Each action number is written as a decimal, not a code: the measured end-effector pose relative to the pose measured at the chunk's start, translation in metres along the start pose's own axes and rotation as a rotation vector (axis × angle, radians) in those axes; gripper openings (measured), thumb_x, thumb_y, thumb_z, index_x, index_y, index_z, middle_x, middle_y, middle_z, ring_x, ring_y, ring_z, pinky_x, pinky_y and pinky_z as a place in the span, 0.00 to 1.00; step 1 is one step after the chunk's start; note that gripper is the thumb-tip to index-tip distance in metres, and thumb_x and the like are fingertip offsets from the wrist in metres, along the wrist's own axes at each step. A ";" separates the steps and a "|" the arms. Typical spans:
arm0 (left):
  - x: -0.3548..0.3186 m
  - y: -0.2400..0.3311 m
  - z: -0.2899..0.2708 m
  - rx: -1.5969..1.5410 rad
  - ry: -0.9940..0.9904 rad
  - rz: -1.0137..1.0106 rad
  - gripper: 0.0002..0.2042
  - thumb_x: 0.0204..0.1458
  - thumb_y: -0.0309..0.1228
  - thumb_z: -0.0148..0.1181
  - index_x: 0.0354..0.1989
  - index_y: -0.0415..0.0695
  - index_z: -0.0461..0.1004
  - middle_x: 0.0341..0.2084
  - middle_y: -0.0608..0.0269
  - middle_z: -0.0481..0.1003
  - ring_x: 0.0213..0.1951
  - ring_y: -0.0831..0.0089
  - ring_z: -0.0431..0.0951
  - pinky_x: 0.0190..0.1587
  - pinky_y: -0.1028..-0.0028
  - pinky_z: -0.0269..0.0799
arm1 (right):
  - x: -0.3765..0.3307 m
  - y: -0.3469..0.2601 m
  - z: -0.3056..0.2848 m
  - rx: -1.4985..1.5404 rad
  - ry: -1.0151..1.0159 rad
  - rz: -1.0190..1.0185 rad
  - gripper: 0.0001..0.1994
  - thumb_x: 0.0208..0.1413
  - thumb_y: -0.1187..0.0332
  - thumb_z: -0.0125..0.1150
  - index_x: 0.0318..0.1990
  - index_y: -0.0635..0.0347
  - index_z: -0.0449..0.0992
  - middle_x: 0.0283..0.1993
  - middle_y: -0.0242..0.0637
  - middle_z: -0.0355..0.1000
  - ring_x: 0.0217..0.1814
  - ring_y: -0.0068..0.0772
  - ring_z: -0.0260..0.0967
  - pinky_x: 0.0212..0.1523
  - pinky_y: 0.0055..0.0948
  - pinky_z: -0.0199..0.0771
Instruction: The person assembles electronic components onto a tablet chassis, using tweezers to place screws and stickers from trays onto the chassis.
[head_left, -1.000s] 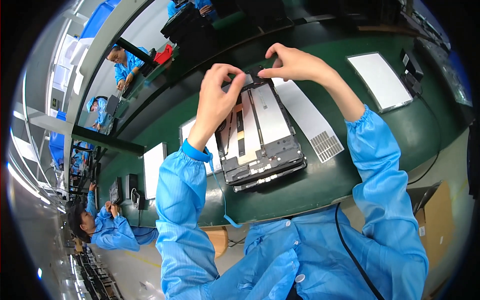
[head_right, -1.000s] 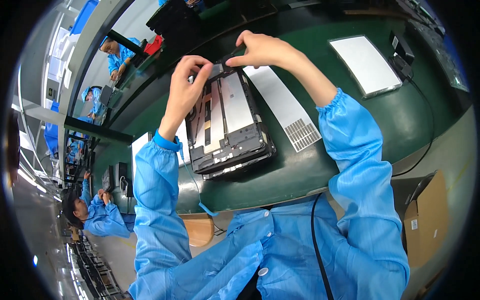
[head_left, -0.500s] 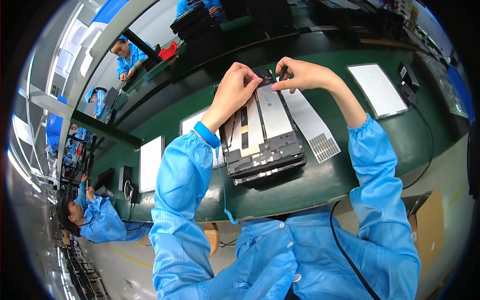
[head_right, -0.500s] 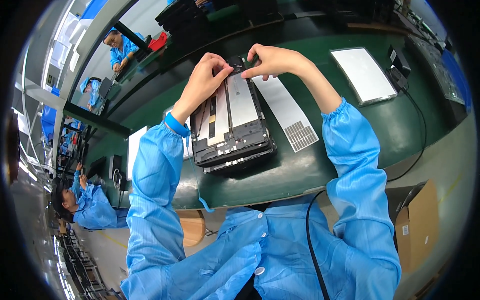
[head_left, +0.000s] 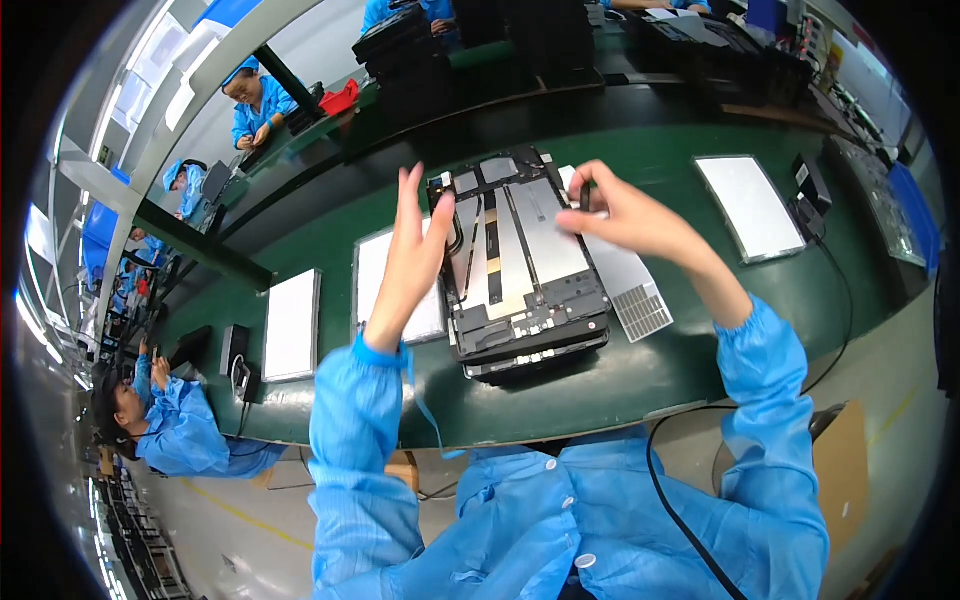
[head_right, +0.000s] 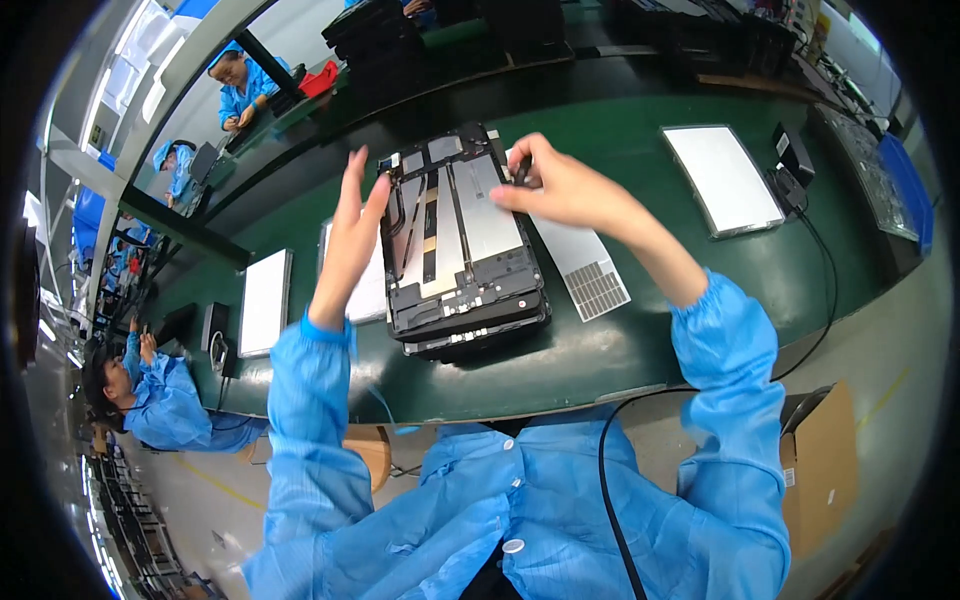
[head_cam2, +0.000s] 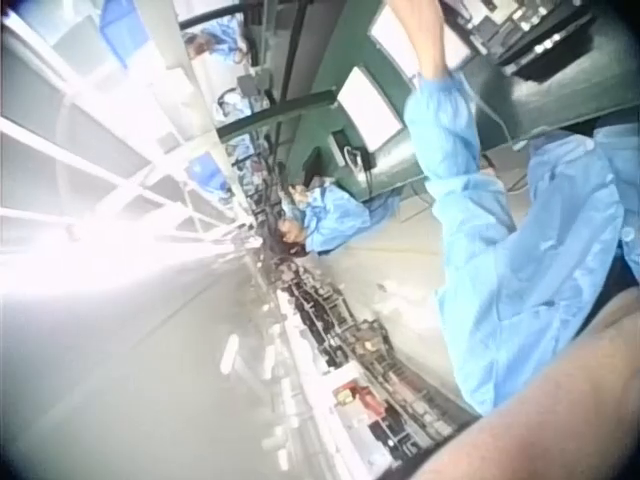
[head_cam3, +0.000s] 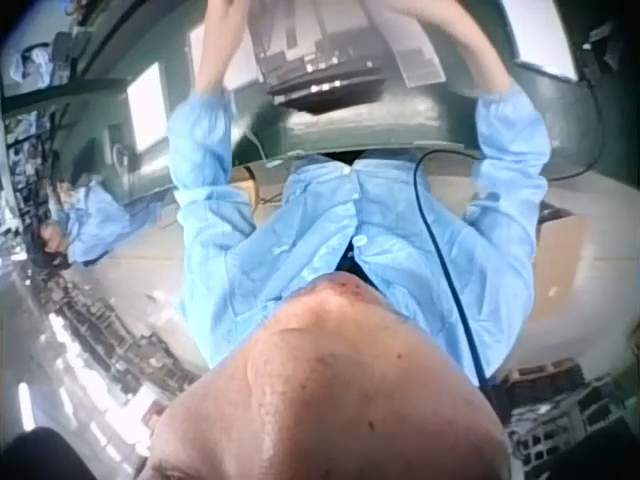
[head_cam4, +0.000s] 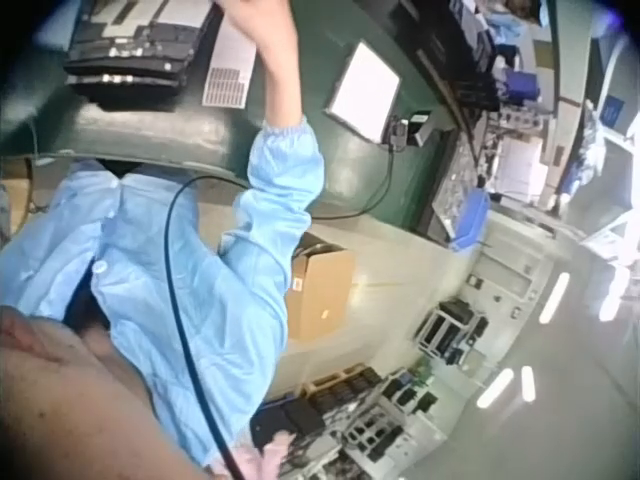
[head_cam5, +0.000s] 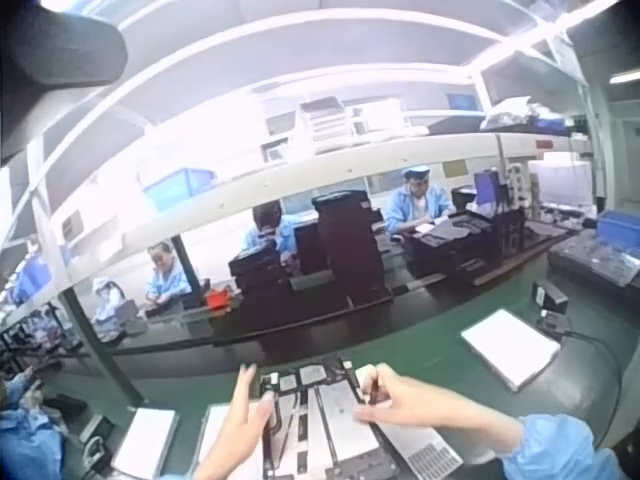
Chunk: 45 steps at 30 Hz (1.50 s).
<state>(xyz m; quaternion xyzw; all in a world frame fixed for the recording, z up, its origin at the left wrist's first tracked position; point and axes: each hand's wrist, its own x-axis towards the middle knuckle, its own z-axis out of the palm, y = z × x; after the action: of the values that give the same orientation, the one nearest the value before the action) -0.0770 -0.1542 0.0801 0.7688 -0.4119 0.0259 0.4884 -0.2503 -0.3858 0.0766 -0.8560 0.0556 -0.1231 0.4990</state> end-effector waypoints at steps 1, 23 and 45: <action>-0.018 -0.008 -0.002 -0.131 -0.094 -0.088 0.33 0.65 0.37 0.51 0.73 0.40 0.45 0.70 0.40 0.52 0.70 0.57 0.56 0.68 0.66 0.53 | -0.006 -0.003 0.010 0.074 0.001 -0.007 0.26 0.58 0.56 0.67 0.54 0.59 0.60 0.41 0.41 0.72 0.46 0.28 0.70 0.50 0.27 0.68; -0.084 -0.029 0.033 -0.681 0.080 0.047 0.30 0.58 0.22 0.50 0.71 0.42 0.53 0.73 0.49 0.39 0.74 0.55 0.42 0.72 0.62 0.42 | 0.264 0.073 0.006 0.309 0.412 0.147 0.33 0.48 0.71 0.65 0.63 0.63 0.60 0.43 0.41 0.72 0.43 0.30 0.72 0.44 0.27 0.74; -0.010 0.090 0.002 -0.088 -0.717 0.692 0.13 0.42 0.17 0.52 0.36 0.41 0.78 0.34 0.54 0.75 0.40 0.59 0.76 0.45 0.65 0.70 | -0.051 0.132 -0.061 0.296 0.396 0.117 0.19 0.66 0.55 0.56 0.49 0.64 0.80 0.30 0.33 0.74 0.24 0.15 0.67 0.25 0.18 0.68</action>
<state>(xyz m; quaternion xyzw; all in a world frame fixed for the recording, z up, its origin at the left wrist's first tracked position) -0.1433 -0.1663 0.1401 0.5262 -0.7855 -0.0971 0.3110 -0.3118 -0.4917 -0.0172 -0.7282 0.1831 -0.2660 0.6045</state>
